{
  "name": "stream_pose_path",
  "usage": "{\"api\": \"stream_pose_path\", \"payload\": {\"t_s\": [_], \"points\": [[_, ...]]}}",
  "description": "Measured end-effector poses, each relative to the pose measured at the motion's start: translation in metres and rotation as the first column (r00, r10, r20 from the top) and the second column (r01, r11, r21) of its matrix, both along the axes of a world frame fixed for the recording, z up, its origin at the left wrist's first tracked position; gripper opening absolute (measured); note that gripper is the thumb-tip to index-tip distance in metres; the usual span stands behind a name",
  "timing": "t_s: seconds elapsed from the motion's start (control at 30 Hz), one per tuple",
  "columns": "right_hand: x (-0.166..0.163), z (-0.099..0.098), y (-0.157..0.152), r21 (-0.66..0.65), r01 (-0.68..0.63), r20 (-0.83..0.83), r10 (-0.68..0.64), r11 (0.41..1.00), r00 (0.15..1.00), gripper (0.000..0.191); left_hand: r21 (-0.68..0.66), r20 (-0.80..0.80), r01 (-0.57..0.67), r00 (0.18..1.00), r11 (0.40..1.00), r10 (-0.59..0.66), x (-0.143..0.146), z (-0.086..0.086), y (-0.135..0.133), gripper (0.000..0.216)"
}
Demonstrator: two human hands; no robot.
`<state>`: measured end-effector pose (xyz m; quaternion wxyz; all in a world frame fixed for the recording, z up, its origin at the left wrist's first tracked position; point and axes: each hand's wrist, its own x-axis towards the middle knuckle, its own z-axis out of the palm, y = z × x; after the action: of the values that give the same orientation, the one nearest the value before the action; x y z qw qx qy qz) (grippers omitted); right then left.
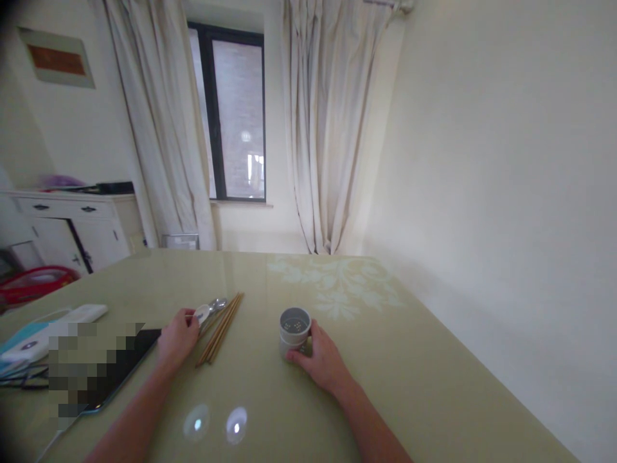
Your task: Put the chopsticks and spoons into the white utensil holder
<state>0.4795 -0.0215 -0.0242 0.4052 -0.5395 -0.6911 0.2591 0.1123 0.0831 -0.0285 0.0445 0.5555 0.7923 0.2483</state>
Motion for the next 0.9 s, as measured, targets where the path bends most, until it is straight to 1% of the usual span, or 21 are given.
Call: {"api": "stream_pose_path", "payload": {"t_s": [0.1,0.27,0.4,0.5,0.6,0.73,0.8,0.9], "points": [[-0.001,0.003,-0.001,-0.002,-0.004,-0.001,0.004,1.0,1.0,0.065,-0.003,-0.044,0.008,0.999,1.0,-0.008,-0.001,-0.001,0.002,0.038],[-0.001,0.003,-0.002,0.01,-0.001,0.012,0.001,1.0,1.0,0.068,-0.009,-0.131,0.058,0.99,0.998,-0.058,-0.003,-0.002,0.004,0.04],[0.0,0.002,-0.002,0.026,-0.004,0.011,0.004,1.0,1.0,0.067,0.01,-0.198,0.079,0.977,0.997,-0.075,0.0,-0.001,-0.003,0.043],[0.0,0.002,-0.002,0.016,-0.002,0.004,0.001,1.0,1.0,0.066,0.058,-0.278,0.127,0.955,0.99,-0.107,0.012,0.005,-0.014,0.043],[0.0,0.003,-0.002,0.012,-0.005,-0.003,0.005,1.0,1.0,0.066,0.037,-0.336,0.204,0.925,0.978,-0.18,0.031,0.012,-0.026,0.039],[0.0,0.004,-0.003,0.015,-0.01,-0.009,0.01,1.0,1.0,0.067,-0.008,-0.369,0.194,0.911,0.981,-0.183,0.048,0.015,-0.035,0.034],[0.0,0.004,-0.002,0.011,-0.018,-0.015,0.018,1.0,1.0,0.067,-0.023,-0.366,0.198,0.911,0.98,-0.193,0.05,0.014,-0.037,0.034],[0.0,0.004,-0.002,0.006,-0.018,-0.022,0.018,1.0,1.0,0.067,-0.038,-0.369,0.236,0.9,0.971,-0.233,0.051,0.012,-0.039,0.035]]}}
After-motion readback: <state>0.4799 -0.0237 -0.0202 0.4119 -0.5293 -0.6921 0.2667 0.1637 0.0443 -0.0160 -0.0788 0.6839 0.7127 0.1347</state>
